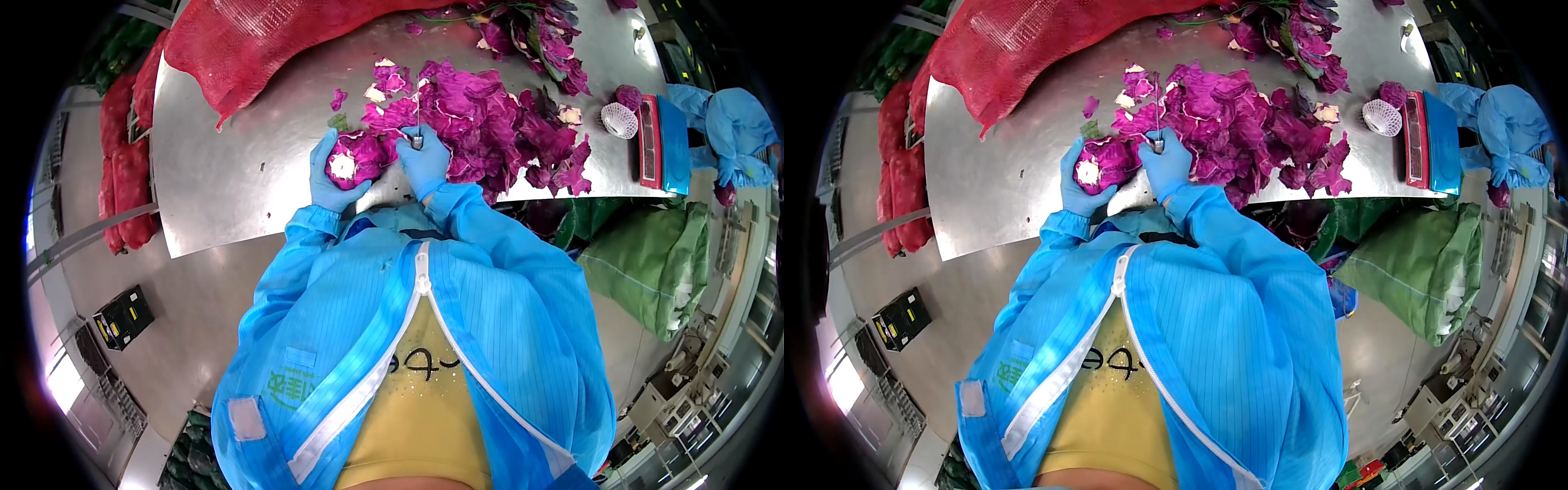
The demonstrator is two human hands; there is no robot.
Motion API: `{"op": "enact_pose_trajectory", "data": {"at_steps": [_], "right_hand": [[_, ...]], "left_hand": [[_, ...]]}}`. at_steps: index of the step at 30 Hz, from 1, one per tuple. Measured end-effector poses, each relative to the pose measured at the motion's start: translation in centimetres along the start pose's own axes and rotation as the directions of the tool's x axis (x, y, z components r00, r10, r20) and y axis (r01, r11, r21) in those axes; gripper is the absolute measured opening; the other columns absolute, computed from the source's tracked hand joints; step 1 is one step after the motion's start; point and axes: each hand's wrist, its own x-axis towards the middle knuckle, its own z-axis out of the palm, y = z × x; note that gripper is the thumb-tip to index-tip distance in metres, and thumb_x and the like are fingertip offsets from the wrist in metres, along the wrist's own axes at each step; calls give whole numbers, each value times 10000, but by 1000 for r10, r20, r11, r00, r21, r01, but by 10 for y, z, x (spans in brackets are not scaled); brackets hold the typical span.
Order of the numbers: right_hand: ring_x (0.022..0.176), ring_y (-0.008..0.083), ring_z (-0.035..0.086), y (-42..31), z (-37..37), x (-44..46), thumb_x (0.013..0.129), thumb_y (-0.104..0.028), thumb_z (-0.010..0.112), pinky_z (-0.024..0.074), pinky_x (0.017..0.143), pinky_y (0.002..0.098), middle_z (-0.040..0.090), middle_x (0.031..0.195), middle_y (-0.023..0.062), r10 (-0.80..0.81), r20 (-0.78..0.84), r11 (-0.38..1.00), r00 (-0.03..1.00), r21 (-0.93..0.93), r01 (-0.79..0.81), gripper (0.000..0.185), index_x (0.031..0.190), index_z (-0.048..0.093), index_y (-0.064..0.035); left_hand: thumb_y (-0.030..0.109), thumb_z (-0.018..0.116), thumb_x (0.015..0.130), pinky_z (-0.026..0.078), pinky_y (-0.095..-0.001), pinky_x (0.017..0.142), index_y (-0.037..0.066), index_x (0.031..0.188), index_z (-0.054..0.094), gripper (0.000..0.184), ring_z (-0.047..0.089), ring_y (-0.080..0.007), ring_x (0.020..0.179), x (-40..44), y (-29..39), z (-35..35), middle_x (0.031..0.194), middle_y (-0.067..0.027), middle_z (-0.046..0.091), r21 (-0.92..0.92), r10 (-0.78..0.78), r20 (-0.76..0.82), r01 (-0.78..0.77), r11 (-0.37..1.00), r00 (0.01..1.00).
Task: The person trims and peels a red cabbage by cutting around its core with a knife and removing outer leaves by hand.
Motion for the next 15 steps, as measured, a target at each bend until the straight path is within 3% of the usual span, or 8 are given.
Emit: {"op": "enact_pose_trajectory", "data": {"at_steps": [2,3,6,9,10,11,13,15], "right_hand": [[597,95,490,-12,-3,-9,732,-104,695,440,557,275,560,671,45,-65,-23,991,998,-119,62,217,902,588,-22],[602,96,487,-15,-5,-12,723,-107,702,444,564,275,558,686,42,-130,-37,965,991,-236,118,246,923,584,-25],[616,101,493,-4,-12,-17,712,-98,701,450,571,275,561,713,49,-113,22,954,993,-278,114,279,954,580,-31],[626,104,501,2,-17,-12,707,-79,688,455,575,274,569,734,56,-79,-28,984,996,-160,74,286,968,580,-33],[620,103,500,-4,-18,-10,704,-65,680,456,579,270,567,726,48,15,-49,994,999,-103,-20,284,970,587,-35],[620,103,500,-2,-19,-7,704,-65,680,456,579,270,567,726,48,14,-47,995,999,-103,-19,284,970,587,-35],[614,94,491,-2,-21,3,708,-57,675,453,582,261,558,712,36,-152,-57,971,987,-196,138,267,962,597,-39],[633,123,566,-4,-27,15,723,-63,673,485,611,273,596,728,45,-271,-76,923,960,-305,236,261,977,615,-46]], "left_hand": [[196,870,479,381,-372,1043,65,1383,349,1052,445,-285,1219,-3,0,2,1341,-146,410,-7,-14,-9,14,1000,1000],[171,870,496,389,-373,1037,61,1396,319,1061,440,-280,1229,-5,3,5,1354,-148,398,-123,-75,-43,69,990,996],[122,865,528,403,-374,1027,54,1417,262,1076,429,-273,1244,-18,10,12,1376,-152,375,-321,-213,-113,168,932,970],[95,857,568,416,-378,1011,46,1404,277,1018,448,-264,1222,-25,8,15,1354,-149,399,-398,-291,-174,203,895,941],[95,852,585,422,-377,1003,44,1385,304,971,462,-261,1203,-26,3,14,1333,-145,421,-437,-362,-178,256,862,915],[95,848,603,427,-375,994,42,1365,330,923,477,-257,1184,-27,-5,11,1311,-141,443,-476,-428,-179,302,826,886],[104,794,681,440,-390,977,33,1305,389,748,505,-257,1151,-20,-5,4,1255,-128,496,-626,-516,-141,328,708,845],[244,696,749,422,-460,1005,51,1383,317,764,490,-315,1190,-13,11,1,1325,-149,455,-798,-594,-50,325,507,803]]}}
